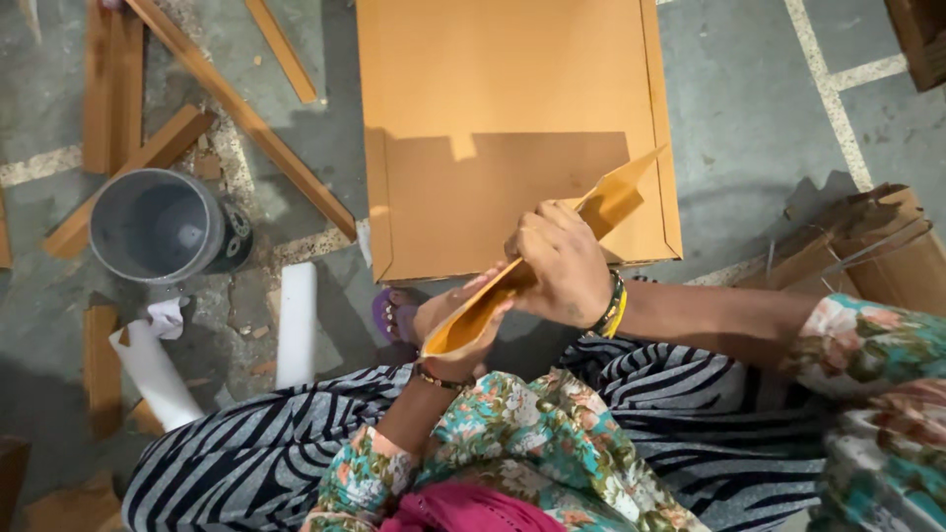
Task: The person applies glue to a wooden frame piece using a white foam roller and attaches it to a large flat board. They press the glued piece into place and adjust the board's position on the floor.
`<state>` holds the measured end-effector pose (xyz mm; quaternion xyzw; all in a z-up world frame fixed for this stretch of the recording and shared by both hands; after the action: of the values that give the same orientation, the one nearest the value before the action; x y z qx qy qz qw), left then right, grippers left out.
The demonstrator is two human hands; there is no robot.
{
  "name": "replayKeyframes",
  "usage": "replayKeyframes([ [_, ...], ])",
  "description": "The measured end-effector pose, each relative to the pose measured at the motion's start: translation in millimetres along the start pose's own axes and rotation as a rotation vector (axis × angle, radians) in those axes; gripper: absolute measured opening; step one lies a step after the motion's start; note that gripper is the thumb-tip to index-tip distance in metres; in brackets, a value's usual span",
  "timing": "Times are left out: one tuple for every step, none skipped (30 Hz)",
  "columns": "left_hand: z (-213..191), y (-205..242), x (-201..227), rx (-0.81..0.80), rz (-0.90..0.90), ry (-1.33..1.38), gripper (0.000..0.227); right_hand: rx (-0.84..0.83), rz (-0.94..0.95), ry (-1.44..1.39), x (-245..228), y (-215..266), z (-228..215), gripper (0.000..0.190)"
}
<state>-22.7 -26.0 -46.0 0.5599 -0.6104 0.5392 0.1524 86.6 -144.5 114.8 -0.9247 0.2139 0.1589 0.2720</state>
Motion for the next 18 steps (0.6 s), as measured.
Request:
replayKeyframes([
  [-6, -7, 2, 0.064, -0.054, 0.073, 0.038, 0.021, -0.015, 0.004, -1, -3, 2, 0.068],
  [-11, -12, 4, 0.128, -0.108, 0.146, 0.037, 0.042, -0.031, 0.007, -1, -7, 3, 0.067],
  [-16, -18, 7, 0.197, -0.161, 0.219, 0.036, -0.027, -0.015, 0.029, 1, -15, 7, 0.070],
  [-20, -22, 8, 0.265, -0.213, 0.291, 0.035, -0.097, 0.000, 0.051, 5, -26, 10, 0.073],
  [-21, -24, 7, 0.328, -0.265, 0.366, 0.034, -0.166, 0.019, 0.074, 7, -34, 12, 0.077],
  [-21, -24, 5, 0.391, -0.317, 0.442, 0.033, -0.123, -0.058, 0.161, 6, -42, 9, 0.088],
  [-20, -24, -3, 0.440, -0.386, 0.490, 0.026, -0.077, -0.132, 0.251, 6, -48, 6, 0.101],
  [-20, -25, -13, 0.488, -0.456, 0.539, 0.019, -0.030, -0.206, 0.342, 6, -51, 2, 0.113],
  [-22, -25, -25, 0.539, -0.526, 0.581, 0.013, -0.067, -0.241, 0.349, 8, -51, 0, 0.112],
  [-28, -26, -38, 0.610, -0.545, 0.652, 0.013, -0.104, -0.275, 0.357, 12, -47, -5, 0.111],
  [-36, -28, -49, 0.690, -0.565, 0.721, 0.014, -0.144, -0.315, 0.362, 16, -43, -4, 0.111],
  [-41, -29, -57, 0.769, -0.583, 0.792, 0.016, -0.179, -0.313, 0.361, 20, -38, 1, 0.104],
  [-43, -29, -60, 0.789, -0.639, 0.808, 0.016, -0.219, -0.315, 0.356, 24, -30, 9, 0.098],
  [-46, -29, -62, 0.810, -0.695, 0.825, 0.016, -0.259, -0.317, 0.351, 30, -23, 17, 0.092],
  [-49, -30, -63, 0.819, -0.750, 0.846, 0.017, -0.240, -0.363, 0.426, 34, -17, 27, 0.082],
  [-51, -30, -62, 0.814, -0.777, 0.868, 0.017, -0.220, -0.410, 0.500, 37, -12, 39, 0.071],
  [-50, -29, -58, 0.810, -0.807, 0.893, 0.018, -0.203, -0.456, 0.575, 42, -6, 45, 0.062],
  [-49, -28, -54, 0.805, -0.836, 0.918, 0.020, -0.192, -0.470, 0.547, 49, -3, 48, 0.061],
])
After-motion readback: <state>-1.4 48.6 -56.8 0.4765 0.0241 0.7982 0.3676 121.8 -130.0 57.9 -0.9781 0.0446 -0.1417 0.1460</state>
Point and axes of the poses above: each hand's wrist, its own y-axis away from the middle knuckle, its own z-axis out of the palm, x = y × z, the point moved 3 cm from there along -y, towards the middle knuckle, and after that the axes turned 3 degrees about x, right-handed, at the moved point
